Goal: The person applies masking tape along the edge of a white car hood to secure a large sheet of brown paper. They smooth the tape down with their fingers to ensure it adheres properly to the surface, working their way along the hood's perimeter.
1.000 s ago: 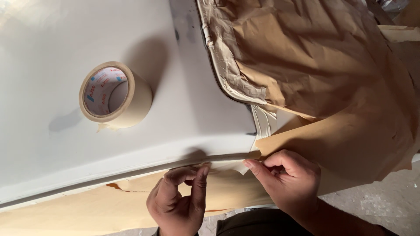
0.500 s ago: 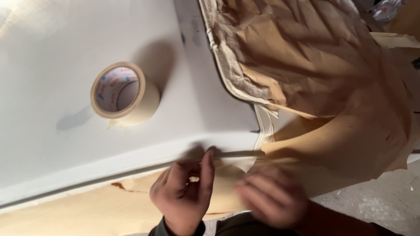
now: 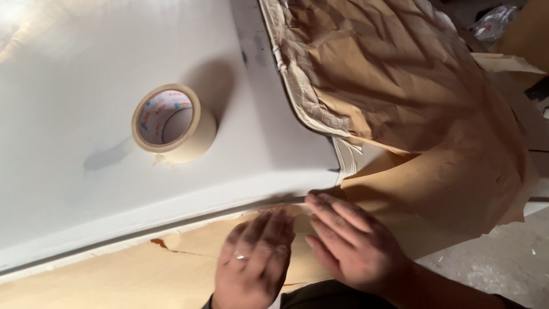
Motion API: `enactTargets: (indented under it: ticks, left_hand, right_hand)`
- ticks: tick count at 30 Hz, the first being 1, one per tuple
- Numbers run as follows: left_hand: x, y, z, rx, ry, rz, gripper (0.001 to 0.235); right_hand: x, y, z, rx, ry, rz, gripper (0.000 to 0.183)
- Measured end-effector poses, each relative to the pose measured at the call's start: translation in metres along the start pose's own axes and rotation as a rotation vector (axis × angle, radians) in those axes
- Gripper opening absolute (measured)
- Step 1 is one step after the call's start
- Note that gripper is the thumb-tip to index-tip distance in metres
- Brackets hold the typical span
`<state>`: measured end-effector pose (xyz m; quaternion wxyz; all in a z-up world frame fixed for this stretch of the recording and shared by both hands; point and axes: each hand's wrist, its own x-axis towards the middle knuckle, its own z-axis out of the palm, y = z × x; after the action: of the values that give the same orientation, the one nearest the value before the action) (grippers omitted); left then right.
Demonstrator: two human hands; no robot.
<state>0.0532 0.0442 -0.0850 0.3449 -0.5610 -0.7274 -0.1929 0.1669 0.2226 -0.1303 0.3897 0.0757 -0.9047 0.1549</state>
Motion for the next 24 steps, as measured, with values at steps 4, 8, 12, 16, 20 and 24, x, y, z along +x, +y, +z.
enactTargets:
  ticks: [4, 8, 12, 16, 20, 24]
  left_hand:
    - [-0.004, -0.007, 0.007, 0.094, -0.219, 0.215, 0.034]
    - [-0.003, -0.016, 0.01, 0.012, -0.311, 0.151, 0.041]
    - [0.011, -0.02, 0.0, 0.094, -0.108, 0.036, 0.024]
    - [0.018, -0.008, 0.001, -0.069, -0.076, 0.085, 0.022]
    - [0.024, -0.01, 0.012, -0.088, -0.092, 0.212, 0.016]
    - [-0.008, -0.005, 0.009, 0.012, 0.052, 0.09, 0.008]
  right_hand:
    - [-0.008, 0.002, -0.006, 0.056, 0.082, 0.075, 0.027]
    - [-0.035, 0.002, 0.007, 0.138, 0.269, 0.102, 0.021]
    - [-0.046, 0.009, 0.009, 0.123, 0.25, 0.189, 0.019]
    - [-0.024, 0.007, 0.002, 0.127, 0.195, 0.167, 0.025]
    - [-0.003, 0.007, 0.002, 0.135, 0.21, 0.134, 0.027]
    - [-0.003, 0.01, 0.003, 0.14, 0.255, 0.182, 0.028]
